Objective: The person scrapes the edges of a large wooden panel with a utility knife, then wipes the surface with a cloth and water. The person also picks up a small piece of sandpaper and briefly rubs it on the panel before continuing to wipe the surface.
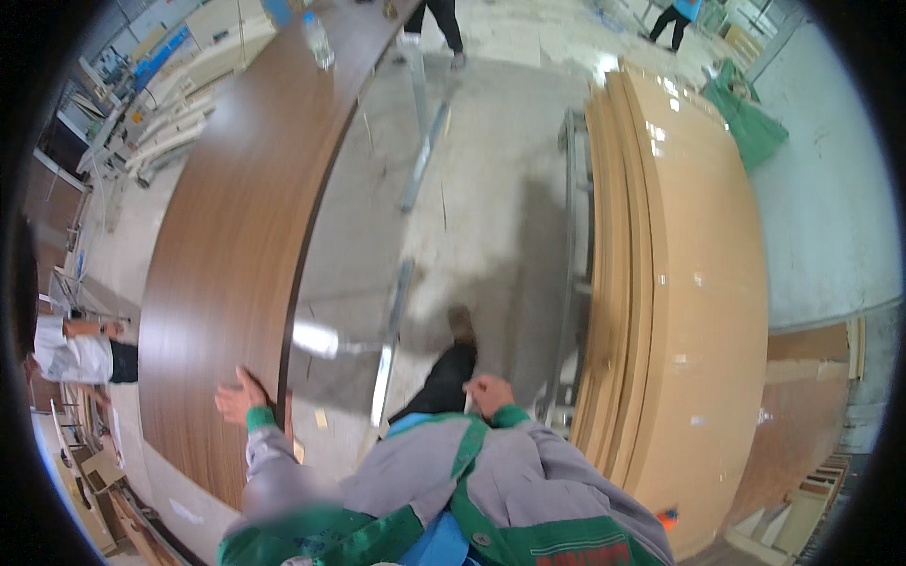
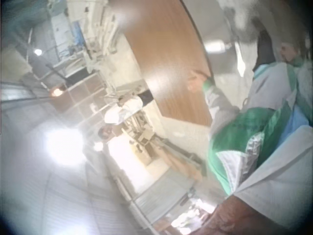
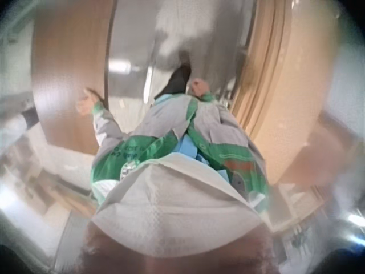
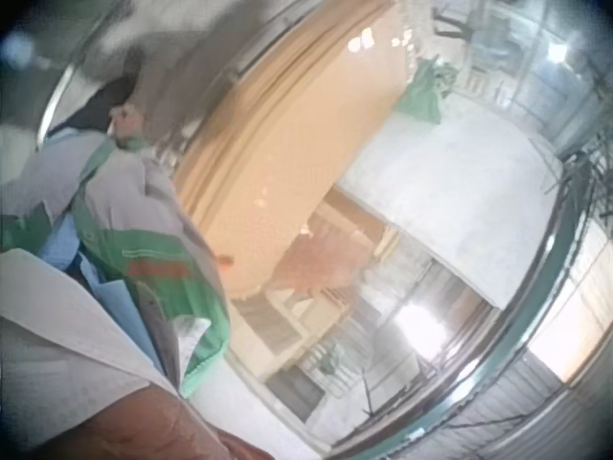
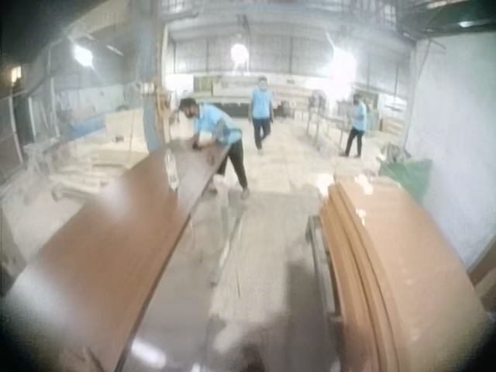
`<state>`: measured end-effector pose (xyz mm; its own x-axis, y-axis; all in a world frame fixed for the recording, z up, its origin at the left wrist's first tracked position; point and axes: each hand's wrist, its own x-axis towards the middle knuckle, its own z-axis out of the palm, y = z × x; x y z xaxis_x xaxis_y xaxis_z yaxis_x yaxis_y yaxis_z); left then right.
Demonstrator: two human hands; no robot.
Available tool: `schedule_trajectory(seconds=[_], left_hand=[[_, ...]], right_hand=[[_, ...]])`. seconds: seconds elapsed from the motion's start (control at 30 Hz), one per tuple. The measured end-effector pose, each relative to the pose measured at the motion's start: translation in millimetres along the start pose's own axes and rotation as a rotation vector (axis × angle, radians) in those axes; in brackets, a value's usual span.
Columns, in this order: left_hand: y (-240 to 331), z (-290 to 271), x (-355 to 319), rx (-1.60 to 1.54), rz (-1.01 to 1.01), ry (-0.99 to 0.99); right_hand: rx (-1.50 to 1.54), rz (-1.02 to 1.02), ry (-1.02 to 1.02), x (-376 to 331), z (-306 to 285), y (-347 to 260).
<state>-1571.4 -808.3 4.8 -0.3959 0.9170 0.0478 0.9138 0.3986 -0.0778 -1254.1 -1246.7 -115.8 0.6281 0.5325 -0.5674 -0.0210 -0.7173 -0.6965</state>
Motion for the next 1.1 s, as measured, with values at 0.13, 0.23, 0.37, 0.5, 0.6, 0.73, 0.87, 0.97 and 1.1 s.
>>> schedule_trajectory(seconds=[0.13,0.23,0.37,0.5,0.6,0.73,0.87,0.97,1.1], left_hand=[[81.7,-12.4,5.6,-0.063,-0.116,0.045],[173.1,-15.4,5.7,-0.047,-0.021,0.007],[315.4,-24.8,-0.8,-0.067,0.233,0.023],[468.3,-44.2,-15.3,-0.152,0.432,-0.004],[563.4,-51.1,-24.3,-0.184,0.492,0.034],[634.4,-60.9,-43.4,-0.251,0.575,0.098],[652.5,-72.5,-37.4,-0.025,0.667,0.159],[670.3,-66.5,-29.1,0.039,0.641,0.196],[732.4,-37.9,-49.3,0.056,0.51,0.04]], right_hand=[[-0.259,0.088,0.066,99.9,-116.5,-26.2],[0.128,0.359,0.262,177.6,-211.1,15.8],[0.335,0.475,0.364,229.2,-303.0,51.3],[0.261,0.499,0.354,271.6,-350.5,23.0],[0.317,0.62,0.339,337.0,-358.7,-1.6],[-0.386,0.271,0.169,439.7,-398.5,-14.7],[-0.401,0.305,0.206,547.2,-481.8,-56.3],[-0.088,0.128,0.454,611.4,-553.8,-103.9],[0.132,0.123,0.581,682.2,-628.6,-157.9]])
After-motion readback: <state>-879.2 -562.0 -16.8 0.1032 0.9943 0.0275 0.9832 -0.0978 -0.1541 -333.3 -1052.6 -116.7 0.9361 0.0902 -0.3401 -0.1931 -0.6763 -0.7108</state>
